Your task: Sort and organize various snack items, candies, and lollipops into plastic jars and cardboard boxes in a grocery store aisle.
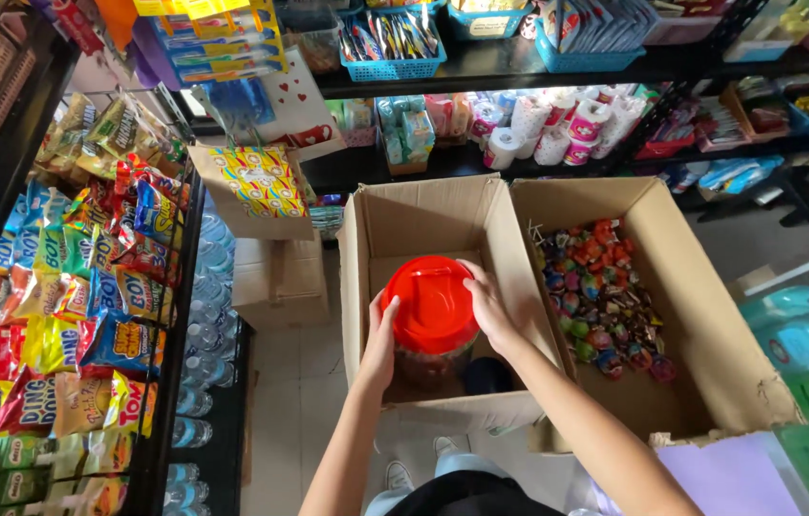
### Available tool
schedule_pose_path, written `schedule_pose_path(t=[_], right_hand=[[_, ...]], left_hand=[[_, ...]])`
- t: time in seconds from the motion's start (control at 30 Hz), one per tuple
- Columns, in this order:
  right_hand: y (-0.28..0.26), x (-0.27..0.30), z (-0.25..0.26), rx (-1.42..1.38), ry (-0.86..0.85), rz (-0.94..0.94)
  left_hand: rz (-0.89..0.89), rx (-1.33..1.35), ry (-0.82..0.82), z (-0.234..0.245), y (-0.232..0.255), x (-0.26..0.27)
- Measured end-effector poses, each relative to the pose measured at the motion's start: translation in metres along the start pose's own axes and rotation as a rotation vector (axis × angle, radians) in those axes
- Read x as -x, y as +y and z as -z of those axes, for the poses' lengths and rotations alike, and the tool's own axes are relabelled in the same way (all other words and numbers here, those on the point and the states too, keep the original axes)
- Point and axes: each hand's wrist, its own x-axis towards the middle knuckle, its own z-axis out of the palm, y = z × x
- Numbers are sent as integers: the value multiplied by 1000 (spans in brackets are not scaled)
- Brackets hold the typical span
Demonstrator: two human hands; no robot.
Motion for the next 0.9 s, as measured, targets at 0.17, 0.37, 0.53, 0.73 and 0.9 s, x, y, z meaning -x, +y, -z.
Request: schedule_pose_path(t=[0.17,0.37,0.53,0.73,0.9], right_hand=[[18,11,-11,48,60,35],[19,14,-18,160,141,135],[25,-5,-18,202,187,112],[20,-6,-22,98,174,45],[36,-17,-17,116,198,70]], left_hand=[[-35,9,3,5,-7,-4],[-111,5,16,13,-31,-16],[-62,22,-9,8,-9,-5],[-25,79,-19,12,-20,-14],[-12,138,-6,16,-28,-20]])
